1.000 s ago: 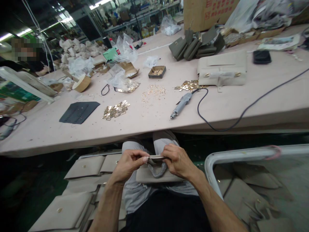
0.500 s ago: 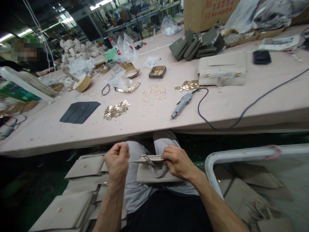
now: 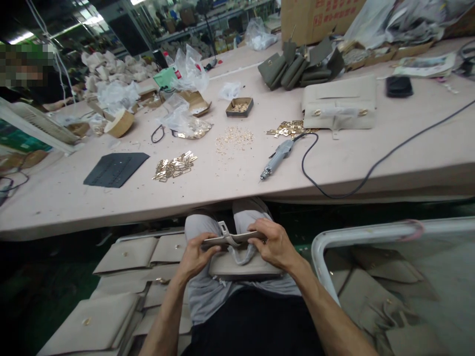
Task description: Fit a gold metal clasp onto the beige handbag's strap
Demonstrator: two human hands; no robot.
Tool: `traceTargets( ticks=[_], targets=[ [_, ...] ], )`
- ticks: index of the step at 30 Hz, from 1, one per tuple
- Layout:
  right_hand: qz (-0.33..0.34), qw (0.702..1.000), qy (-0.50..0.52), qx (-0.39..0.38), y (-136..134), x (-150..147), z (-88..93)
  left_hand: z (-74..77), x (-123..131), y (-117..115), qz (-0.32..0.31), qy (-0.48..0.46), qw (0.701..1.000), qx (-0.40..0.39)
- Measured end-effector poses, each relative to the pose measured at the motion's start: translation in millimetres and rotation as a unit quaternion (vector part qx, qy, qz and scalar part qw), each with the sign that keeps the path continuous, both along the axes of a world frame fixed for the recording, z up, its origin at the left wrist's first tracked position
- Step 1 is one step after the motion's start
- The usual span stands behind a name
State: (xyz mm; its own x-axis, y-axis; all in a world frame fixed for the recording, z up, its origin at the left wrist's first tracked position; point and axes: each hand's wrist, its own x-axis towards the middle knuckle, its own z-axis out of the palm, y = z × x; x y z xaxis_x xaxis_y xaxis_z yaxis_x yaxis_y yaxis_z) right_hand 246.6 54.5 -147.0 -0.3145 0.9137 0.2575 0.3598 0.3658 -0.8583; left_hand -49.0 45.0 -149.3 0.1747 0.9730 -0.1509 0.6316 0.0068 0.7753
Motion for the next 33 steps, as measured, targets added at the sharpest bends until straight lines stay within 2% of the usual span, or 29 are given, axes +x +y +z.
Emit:
traceTargets(
  ticks=[1, 3, 7, 9, 13, 16, 18, 20, 22, 24, 26, 27, 29, 33],
  targets=[
    [-0.016, 1.0, 0.003, -0.024, 0.2, 0.3, -2.5, -2.9, 1.8, -1.9, 0.012, -0.022, 1.0, -0.01],
    [-0.055, 0.995, 0.008, -0.08, 1.1, 1.5, -6.1, 1.0, 4.2, -5.4, 0.034, -0.062, 0.997, -0.023],
    [-0.106, 0.98, 0.032, -0.164, 3.5, 3.2, -9.8, 28.2, 2.5, -15.0, 0.058, -0.065, 0.996, -0.033],
    [-0.094, 0.979, 0.052, -0.171, 3.3, 1.9, -12.6, 35.3, 0.0, -19.7, 0.055, -0.034, 0.997, -0.039],
    [-0.061, 0.985, 0.071, -0.147, -1.1, -3.8, -21.9, 30.1, -3.0, -26.4, 0.064, 0.01, 0.997, -0.042],
    [-0.044, 0.985, 0.102, -0.132, -4.6, -4.1, -29.0, 34.3, -2.2, -31.1, 0.148, -0.019, 0.988, 0.049],
    [-0.024, 0.985, 0.111, -0.127, -5.7, -1.3, -31.7, 46.5, 0.7, -32.2, 0.233, -0.019, 0.965, 0.119],
    [-0.015, 0.985, 0.116, -0.124, -5.8, 2.1, -31.3, 60.2, 6.8, -29.6, 0.298, -0.02, 0.945, 0.132],
    [-0.002, 0.985, 0.121, -0.122, -5.1, 4.5, -27.2, 68.4, 16.4, -23.3, 0.315, -0.082, 0.944, 0.063],
    [0.033, 0.984, 0.129, -0.12, -3.9, 5.3, -20.3, 68.2, 28.9, -16.0, 0.289, -0.2, 0.933, -0.077],
    [0.07, 0.982, 0.129, -0.12, -3.1, 5.4, -12.9, 61.9, 42.1, -11.2, 0.265, -0.305, 0.891, -0.207],
    [0.077, 0.982, 0.126, -0.119, -3.2, 5.4, -10.0, 57.8, 48.1, -10.5, 0.264, -0.334, 0.87, -0.248],
    [0.075, 0.983, 0.113, -0.121, -4.7, 5.8, -6.9, 50.4, 57.1, -12.0, 0.27, -0.358, 0.849, -0.28],
    [0.067, 0.985, 0.118, -0.102, -10.3, 6.1, -11.0, 40.6, 60.6, -19.3, 0.242, -0.363, 0.856, -0.275]
  ],
)
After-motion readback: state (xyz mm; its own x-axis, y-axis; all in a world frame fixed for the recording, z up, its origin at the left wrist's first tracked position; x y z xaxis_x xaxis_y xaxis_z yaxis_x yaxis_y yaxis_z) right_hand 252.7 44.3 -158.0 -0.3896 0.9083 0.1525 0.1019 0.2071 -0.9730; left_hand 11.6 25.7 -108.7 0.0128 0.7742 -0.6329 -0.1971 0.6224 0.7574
